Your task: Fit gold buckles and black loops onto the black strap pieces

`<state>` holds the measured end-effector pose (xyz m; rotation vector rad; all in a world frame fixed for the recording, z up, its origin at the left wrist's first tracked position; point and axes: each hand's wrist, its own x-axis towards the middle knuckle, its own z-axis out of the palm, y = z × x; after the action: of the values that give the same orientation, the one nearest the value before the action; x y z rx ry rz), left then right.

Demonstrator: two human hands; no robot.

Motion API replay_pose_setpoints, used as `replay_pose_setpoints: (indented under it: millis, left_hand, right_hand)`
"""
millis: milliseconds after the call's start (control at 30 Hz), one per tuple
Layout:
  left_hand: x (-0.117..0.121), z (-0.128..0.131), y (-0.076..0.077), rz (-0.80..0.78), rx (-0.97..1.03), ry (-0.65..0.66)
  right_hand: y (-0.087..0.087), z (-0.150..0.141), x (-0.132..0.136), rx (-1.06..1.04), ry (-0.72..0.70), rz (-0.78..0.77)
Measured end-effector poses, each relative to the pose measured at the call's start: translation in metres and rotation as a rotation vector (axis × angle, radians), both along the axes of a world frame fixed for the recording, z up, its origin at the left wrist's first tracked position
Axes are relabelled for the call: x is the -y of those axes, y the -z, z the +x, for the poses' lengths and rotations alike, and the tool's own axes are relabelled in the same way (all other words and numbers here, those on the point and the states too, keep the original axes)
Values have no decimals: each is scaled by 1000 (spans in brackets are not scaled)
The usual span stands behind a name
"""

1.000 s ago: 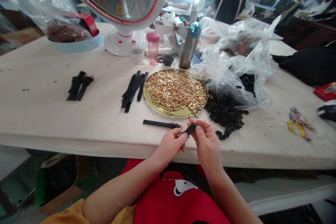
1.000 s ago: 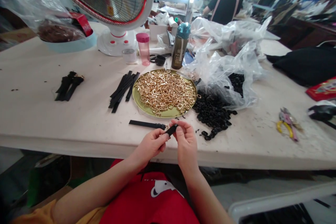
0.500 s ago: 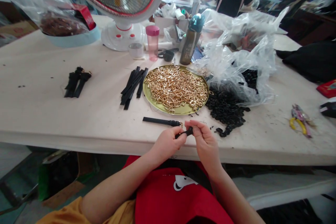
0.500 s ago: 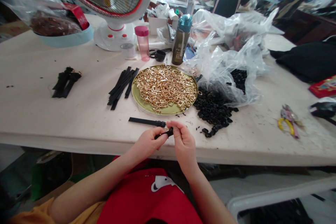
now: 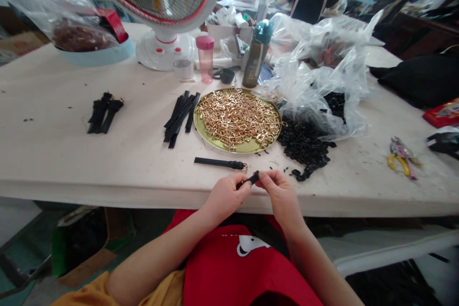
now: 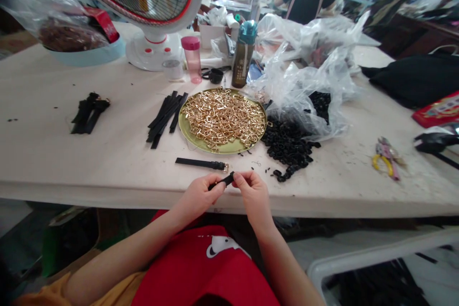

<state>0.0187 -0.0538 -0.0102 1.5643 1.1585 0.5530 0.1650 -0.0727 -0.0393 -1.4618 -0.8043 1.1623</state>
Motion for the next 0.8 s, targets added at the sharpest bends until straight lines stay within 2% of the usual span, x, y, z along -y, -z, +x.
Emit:
replay_pose_setpoints:
  millis: [100, 167, 267, 367, 433, 600, 733, 800]
  left_hand:
    - [4, 0, 1, 30, -6, -5]
    - [5, 0, 3, 35, -24, 3]
    - [3, -1, 7, 15, -65, 44]
    - [-1, -2, 11, -17, -93, 106]
    - [-3, -2, 12, -29, -111, 127]
    - [-9, 2, 14, 12, -150, 155]
    - [-13, 9, 16, 42, -105, 191]
    - [-15, 10, 16, 44, -81, 188]
  right_hand:
    - [4, -4, 4, -354, 16, -53]
    - [4, -5, 7, -445, 17, -66]
    - [4, 0, 11, -353, -9, -53]
    - [6, 10, 10, -272, -125, -96]
    - [10, 16, 9, -301, -176, -133]
    - [16, 21, 7, -333, -194, -146]
    - [16, 17, 7, -349, -250, -155]
    - [16, 15, 6, -392, -229, -144]
